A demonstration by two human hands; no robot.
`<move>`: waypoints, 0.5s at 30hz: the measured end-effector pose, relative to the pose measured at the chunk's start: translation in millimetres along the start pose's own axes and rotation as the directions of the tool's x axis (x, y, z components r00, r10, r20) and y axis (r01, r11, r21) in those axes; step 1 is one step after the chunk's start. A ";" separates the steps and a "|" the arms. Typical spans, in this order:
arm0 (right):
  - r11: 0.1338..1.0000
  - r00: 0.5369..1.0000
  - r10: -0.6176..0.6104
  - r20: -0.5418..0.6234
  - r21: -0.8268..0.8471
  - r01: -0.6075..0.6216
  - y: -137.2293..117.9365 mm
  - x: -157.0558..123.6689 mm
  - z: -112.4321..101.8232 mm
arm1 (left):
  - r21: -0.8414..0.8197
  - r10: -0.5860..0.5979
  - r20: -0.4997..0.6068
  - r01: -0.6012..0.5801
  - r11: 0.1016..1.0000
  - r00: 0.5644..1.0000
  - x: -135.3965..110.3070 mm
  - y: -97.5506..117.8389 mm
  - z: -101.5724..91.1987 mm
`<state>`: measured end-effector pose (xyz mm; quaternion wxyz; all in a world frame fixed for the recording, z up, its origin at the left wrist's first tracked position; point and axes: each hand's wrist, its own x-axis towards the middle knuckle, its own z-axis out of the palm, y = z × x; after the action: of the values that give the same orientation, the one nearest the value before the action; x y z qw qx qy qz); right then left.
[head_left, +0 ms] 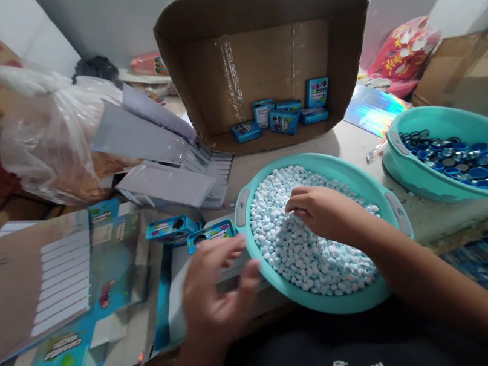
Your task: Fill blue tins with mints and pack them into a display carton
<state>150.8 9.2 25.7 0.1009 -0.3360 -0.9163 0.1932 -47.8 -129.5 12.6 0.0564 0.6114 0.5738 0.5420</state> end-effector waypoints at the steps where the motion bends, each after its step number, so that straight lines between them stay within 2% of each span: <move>1: 1.000 1.000 0.007 -0.021 -0.024 -0.007 1.5 -0.1 -0.1 | 0.008 0.053 0.199 -0.056 0.998 0.979 -0.9 7.4 8.1; 2: 0.999 0.999 0.014 -0.042 -0.049 -0.016 2.5 -0.3 -0.5 | 0.015 0.083 0.388 -0.096 0.995 0.918 -1.4 14.1 16.3; 3: 0.997 0.998 0.022 -0.064 -0.072 -0.027 3.0 -0.5 -1.1 | 0.027 0.095 0.537 -0.130 0.991 0.838 -1.9 19.9 24.4; 4: 0.995 0.996 0.032 -0.084 -0.091 -0.039 3.0 -0.8 -1.9 | 0.049 0.085 0.639 -0.150 0.987 0.765 -2.3 24.7 32.4; 6: 0.992 0.993 0.046 -0.104 -0.114 -0.058 2.1 -1.7 -3.6 | 0.094 0.047 0.755 -0.179 0.979 0.654 -3.6 30.9 46.8; 9: 0.991 0.996 0.054 -0.070 -0.116 -0.062 0.8 -3.1 -4.1 | 0.064 0.063 0.817 -0.199 0.978 0.573 -5.2 34.0 62.2; 10: 0.991 0.997 0.059 -0.059 -0.114 -0.065 0.9 -3.5 -3.5 | 0.040 0.080 0.822 -0.197 0.980 0.563 -5.4 34.3 65.1; 12: 0.991 0.995 0.078 -0.067 -0.106 -0.085 1.8 -3.9 -1.8 | -0.002 0.132 0.801 -0.218 0.976 0.585 -5.2 34.7 66.6; 14: 0.991 0.989 0.104 -0.107 -0.075 -0.112 2.7 -3.8 -0.8 | -0.008 0.191 0.726 -0.270 0.963 0.660 -4.3 33.8 60.6; 15: 0.991 0.985 0.116 -0.130 -0.046 -0.123 2.7 -3.7 -0.9 | 0.007 0.217 0.653 -0.292 0.956 0.726 -3.4 31.8 54.5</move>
<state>155.5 9.0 25.2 0.1383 -0.4044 -0.8911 0.1526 13.0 -112.6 10.4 0.1417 0.8352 0.4584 0.2687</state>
